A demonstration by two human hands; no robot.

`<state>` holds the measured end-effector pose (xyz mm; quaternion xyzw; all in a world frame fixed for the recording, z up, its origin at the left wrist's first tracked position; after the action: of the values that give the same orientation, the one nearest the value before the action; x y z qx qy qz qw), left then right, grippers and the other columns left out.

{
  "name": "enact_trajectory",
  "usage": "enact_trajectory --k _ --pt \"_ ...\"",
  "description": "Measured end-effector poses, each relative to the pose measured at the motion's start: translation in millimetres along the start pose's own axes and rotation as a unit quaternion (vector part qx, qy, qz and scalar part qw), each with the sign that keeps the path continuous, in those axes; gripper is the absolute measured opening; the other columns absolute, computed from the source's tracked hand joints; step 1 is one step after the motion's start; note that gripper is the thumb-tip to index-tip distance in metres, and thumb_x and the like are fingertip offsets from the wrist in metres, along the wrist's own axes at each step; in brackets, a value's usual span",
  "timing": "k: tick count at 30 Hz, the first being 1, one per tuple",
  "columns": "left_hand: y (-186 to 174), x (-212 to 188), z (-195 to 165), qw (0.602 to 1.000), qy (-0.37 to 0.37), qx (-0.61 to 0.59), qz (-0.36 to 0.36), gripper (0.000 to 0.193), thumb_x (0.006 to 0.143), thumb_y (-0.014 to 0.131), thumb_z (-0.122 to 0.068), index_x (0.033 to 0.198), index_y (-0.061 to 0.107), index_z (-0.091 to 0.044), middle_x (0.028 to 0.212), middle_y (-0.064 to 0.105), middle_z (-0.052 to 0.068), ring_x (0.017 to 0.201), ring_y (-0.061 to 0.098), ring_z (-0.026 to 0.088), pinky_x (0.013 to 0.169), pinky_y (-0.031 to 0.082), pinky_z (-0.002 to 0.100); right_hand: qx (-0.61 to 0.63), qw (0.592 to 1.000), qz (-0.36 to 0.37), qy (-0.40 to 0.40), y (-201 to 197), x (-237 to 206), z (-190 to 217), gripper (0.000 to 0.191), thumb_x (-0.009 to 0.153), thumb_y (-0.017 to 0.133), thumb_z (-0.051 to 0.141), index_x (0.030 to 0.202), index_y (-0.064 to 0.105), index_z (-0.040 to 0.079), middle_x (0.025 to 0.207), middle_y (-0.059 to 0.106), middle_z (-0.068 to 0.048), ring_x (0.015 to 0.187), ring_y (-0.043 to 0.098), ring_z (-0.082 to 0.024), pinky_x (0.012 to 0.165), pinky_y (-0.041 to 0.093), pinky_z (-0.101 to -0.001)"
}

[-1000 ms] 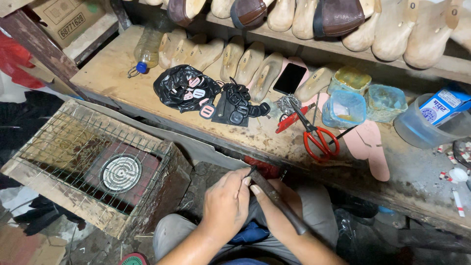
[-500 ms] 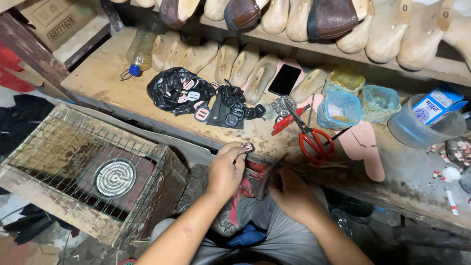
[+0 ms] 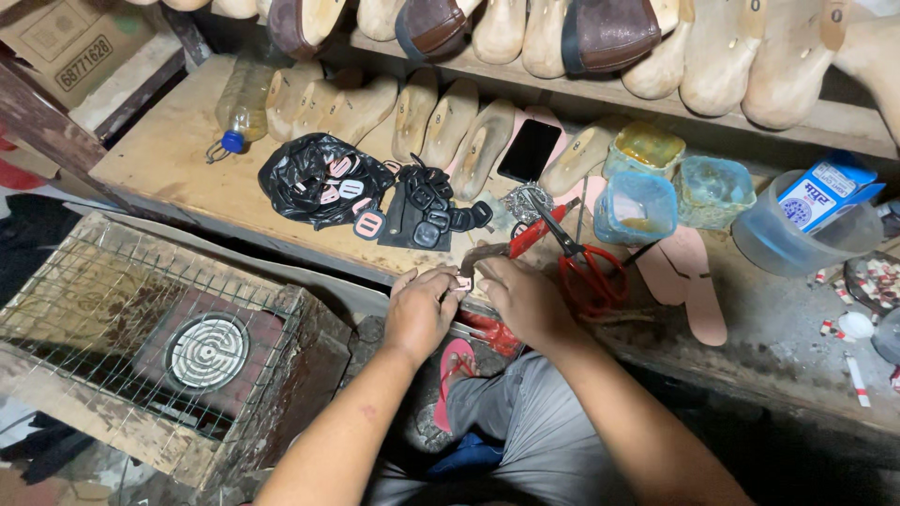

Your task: The person trims small black leather pieces using scissors and a hammer. They cut the edges of each piece, then tap it with a hammer, repeating the process for multiple items.

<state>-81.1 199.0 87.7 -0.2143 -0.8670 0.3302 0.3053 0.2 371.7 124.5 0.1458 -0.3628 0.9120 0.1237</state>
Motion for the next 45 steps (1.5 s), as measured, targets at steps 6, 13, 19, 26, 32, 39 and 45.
enact_trajectory --k 6,13,19,26,32,39,45 --pt "-1 2 2 1.000 -0.025 -0.003 0.006 0.013 0.086 0.071 -0.019 0.093 0.070 -0.008 0.099 0.073 0.007 0.100 0.067 0.029 0.106 0.042 0.045 -0.037 0.997 0.031 -0.053 0 6 -6 0.028 0.091 0.063 0.014 0.117 0.069 0.003 0.107 0.072 -0.020 0.099 0.069 -0.037 0.085 0.055 -0.0429" --pt "0 0 -4 0.999 0.031 0.024 -0.019 0.014 0.088 0.068 -0.014 0.100 0.073 -0.010 0.109 0.071 0.009 0.106 0.065 0.029 0.104 0.041 0.047 -0.085 0.993 0.073 -0.042 -14 0 -14 0.027 0.093 0.061 0.018 0.117 0.069 0.006 0.107 0.072 -0.019 0.101 0.069 -0.036 0.085 0.054 -0.0442" --pt "15 -4 -3 0.998 -0.008 -0.028 -0.057 0.014 0.085 0.067 -0.008 0.095 0.075 -0.012 0.109 0.069 0.008 0.111 0.062 0.029 0.110 0.036 0.049 -0.072 0.992 0.086 0.058 -19 2 -16 0.029 0.094 0.059 0.024 0.115 0.069 0.007 0.104 0.072 -0.019 0.102 0.069 -0.036 0.085 0.053 -0.0453" --pt "23 -3 1 0.996 -0.024 -0.057 -0.068 0.015 0.083 0.067 -0.004 0.093 0.073 -0.013 0.109 0.066 0.009 0.113 0.061 0.031 0.111 0.032 0.051 -0.015 0.989 0.082 0.122 -11 -6 -13 0.031 0.092 0.058 0.025 0.116 0.068 0.008 0.106 0.072 -0.019 0.102 0.069 -0.036 0.086 0.052 -0.0460" --pt "16 -1 5 0.995 -0.071 -0.066 -0.034 0.035 0.082 0.072 -0.010 0.113 0.056 -0.011 0.103 0.070 0.010 0.108 0.063 0.033 0.110 0.035 0.047 -0.057 0.993 0.052 0.095 -10 0 -11 0.028 0.094 0.059 0.025 0.115 0.068 0.008 0.105 0.072 -0.018 0.101 0.069 -0.037 0.084 0.053 -0.0466" --pt "10 5 7 0.995 -0.067 -0.063 -0.027 0.052 0.076 0.073 -0.008 0.122 0.049 -0.005 0.110 0.073 0.013 0.112 0.063 0.036 0.104 0.036 0.046 -0.106 0.993 0.043 -0.019 4 4 3 0.038 0.092 0.060 0.021 0.127 0.065 0.009 0.097 0.067 -0.019 0.089 0.067 -0.039 0.075 0.052 -0.0487" --pt "1 5 -2 0.999 -0.045 -0.025 -0.002 0.044 0.078 0.071 -0.009 0.118 0.054 -0.007 0.106 0.071 0.013 0.108 0.063 0.034 0.103 0.039 0.046 -0.166 0.980 0.093 0.048 -6 4 -2 0.026 0.098 0.058 0.025 0.117 0.068 0.012 0.104 0.069 -0.015 0.097 0.067 -0.036 0.082 0.052 -0.0479"
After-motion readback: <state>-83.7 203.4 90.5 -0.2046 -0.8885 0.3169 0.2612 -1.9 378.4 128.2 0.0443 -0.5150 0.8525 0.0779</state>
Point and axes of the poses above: each hand's wrist, its own x-axis towards the middle knuckle, its own y-axis out of the palm, z = x × y, the point moved 1 cm from there along x, towards the middle knuckle
